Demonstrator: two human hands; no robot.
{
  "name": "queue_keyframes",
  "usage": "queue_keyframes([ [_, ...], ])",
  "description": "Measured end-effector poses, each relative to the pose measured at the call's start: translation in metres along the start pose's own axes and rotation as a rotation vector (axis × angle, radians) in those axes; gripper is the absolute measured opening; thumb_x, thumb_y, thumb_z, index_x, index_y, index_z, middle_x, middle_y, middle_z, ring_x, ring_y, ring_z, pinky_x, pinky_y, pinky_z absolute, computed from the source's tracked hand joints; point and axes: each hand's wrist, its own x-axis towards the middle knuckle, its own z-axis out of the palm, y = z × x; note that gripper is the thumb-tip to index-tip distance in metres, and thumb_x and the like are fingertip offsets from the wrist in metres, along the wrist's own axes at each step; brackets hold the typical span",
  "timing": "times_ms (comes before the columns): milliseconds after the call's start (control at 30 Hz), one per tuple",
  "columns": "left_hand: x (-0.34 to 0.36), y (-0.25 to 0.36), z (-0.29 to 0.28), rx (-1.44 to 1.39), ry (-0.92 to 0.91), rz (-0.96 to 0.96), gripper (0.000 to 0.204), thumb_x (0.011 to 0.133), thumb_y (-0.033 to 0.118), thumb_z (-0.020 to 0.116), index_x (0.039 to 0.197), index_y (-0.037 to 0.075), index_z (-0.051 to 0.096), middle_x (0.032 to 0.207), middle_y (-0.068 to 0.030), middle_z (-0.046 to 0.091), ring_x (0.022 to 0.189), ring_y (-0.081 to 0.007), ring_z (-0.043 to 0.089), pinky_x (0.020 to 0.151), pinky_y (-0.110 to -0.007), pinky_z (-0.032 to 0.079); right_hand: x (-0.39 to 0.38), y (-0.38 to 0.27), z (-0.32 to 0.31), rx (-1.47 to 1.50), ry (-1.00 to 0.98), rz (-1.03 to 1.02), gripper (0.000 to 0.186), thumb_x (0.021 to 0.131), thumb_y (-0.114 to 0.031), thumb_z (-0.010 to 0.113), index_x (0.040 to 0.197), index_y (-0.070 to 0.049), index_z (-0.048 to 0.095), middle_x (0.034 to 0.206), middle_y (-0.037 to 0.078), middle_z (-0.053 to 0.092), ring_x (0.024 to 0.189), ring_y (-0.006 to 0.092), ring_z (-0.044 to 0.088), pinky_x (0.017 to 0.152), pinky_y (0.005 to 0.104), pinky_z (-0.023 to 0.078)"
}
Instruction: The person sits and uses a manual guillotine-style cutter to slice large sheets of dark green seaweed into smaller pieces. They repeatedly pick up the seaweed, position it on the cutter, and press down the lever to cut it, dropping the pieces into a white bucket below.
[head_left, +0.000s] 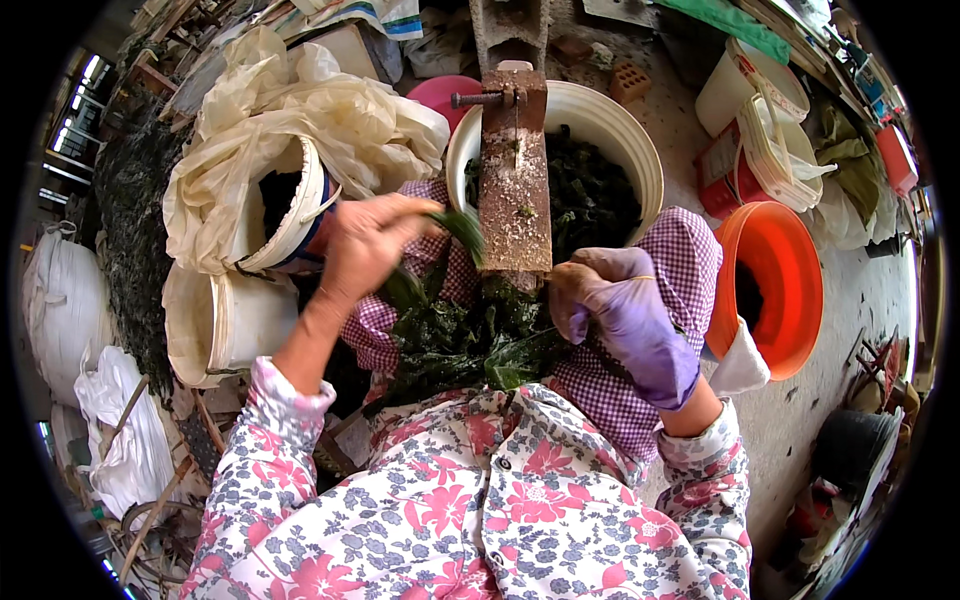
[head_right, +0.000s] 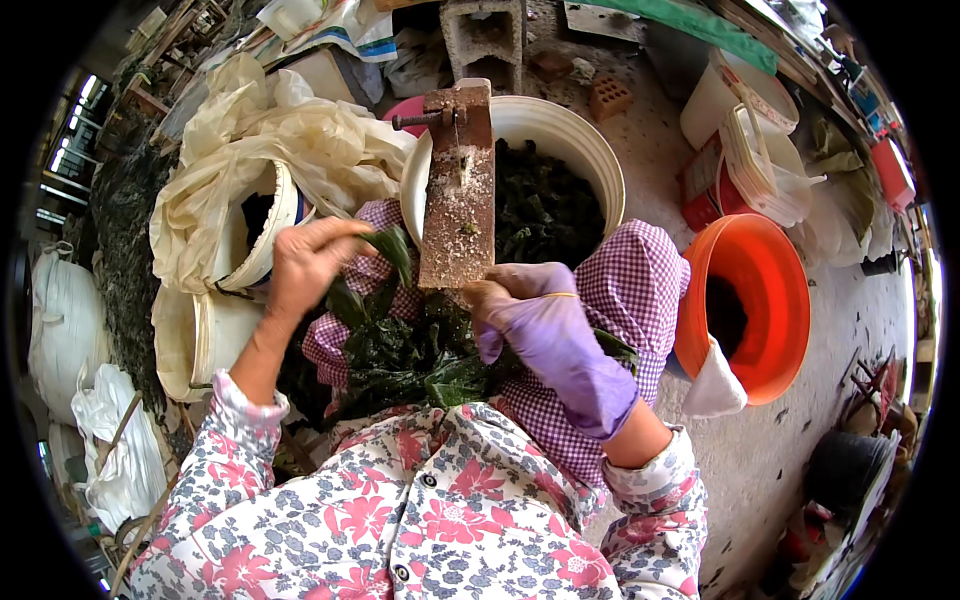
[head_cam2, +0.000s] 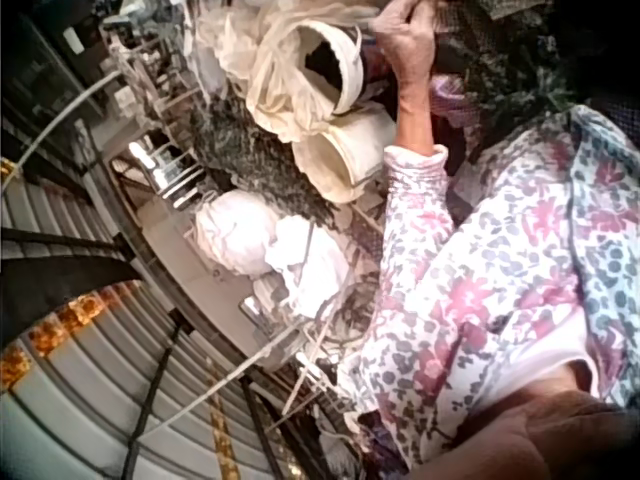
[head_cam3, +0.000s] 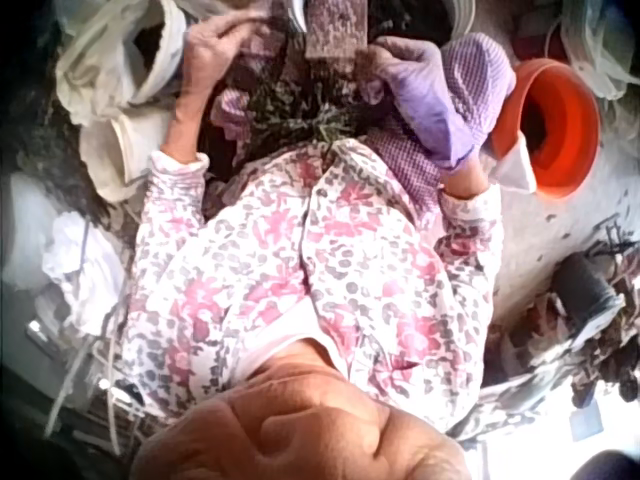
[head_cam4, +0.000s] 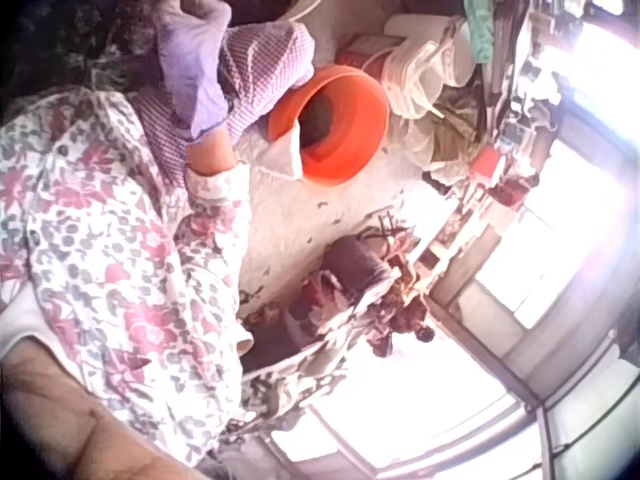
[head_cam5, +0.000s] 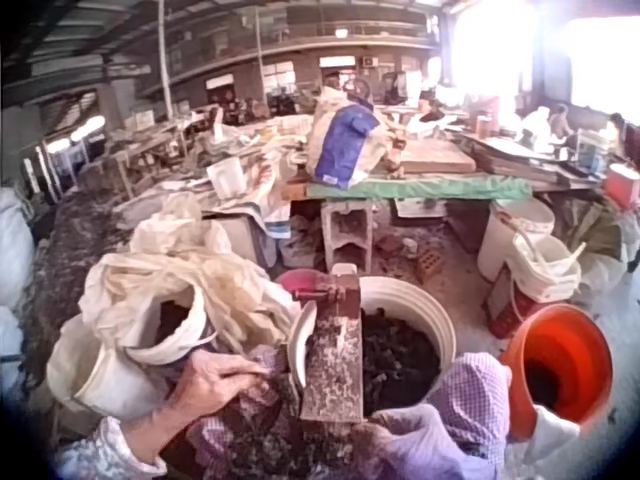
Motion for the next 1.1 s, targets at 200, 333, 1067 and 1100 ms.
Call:
queue_keyframes([
  [200, 0.003, 0.010, 0.005, -0.080, -0.157, 0.145, 0.014, 0.075, -0.004, 0.062, 0.089, -0.002, 0.065, 0.076, -0.0083, 0.065, 0.067, -0.0113, 0.060, 0.061, -0.022, 0.048, 0.024, 0.026, -0.017, -0.205, 0.150, -0.363, 0.038, 0.081, -0.029, 0.065, 0.091, 0.007, 0.058, 0.075, 0.012, 0.064, 0.070, 0.0199, 0.062, 0.070, 0.0279, 0.050],
  [333, 0.008, 0.022, 0.018, -0.029, -0.177, 0.230, 0.016, 0.072, -0.006, 0.063, 0.088, -0.004, 0.066, 0.073, -0.0087, 0.065, 0.065, -0.0126, 0.061, 0.060, -0.023, 0.048, 0.030, 0.028, -0.001, -0.573, -0.009, -0.451, 0.042, 0.081, -0.029, 0.064, 0.105, 0.005, 0.057, 0.074, 0.010, 0.062, 0.076, 0.0180, 0.060, 0.072, 0.0276, 0.049],
  [1067, -0.018, 0.020, 0.025, -0.007, -0.155, 0.197, 0.013, 0.076, -0.001, 0.063, 0.088, -0.005, 0.064, 0.067, -0.0103, 0.063, 0.058, -0.0149, 0.061, 0.054, -0.023, 0.048, 0.030, 0.035, -0.005, -1.348, 0.491, -0.849, 0.016, 0.058, -0.008, 0.056, 0.071, -0.006, 0.047, 0.066, 0.010, 0.044, 0.060, 0.0275, 0.049, 0.050, 0.0376, 0.040],
  [1100, -0.017, 0.014, 0.021, -0.047, -0.153, 0.103, 0.013, 0.076, -0.001, 0.062, 0.088, -0.005, 0.064, 0.067, -0.0102, 0.063, 0.059, -0.0144, 0.061, 0.054, -0.023, 0.048, 0.031, 0.037, -0.004, -1.366, 0.501, -0.858, 0.017, 0.058, -0.009, 0.056, 0.072, -0.006, 0.047, 0.066, 0.010, 0.045, 0.060, 0.0273, 0.049, 0.050, 0.0375, 0.040],
])
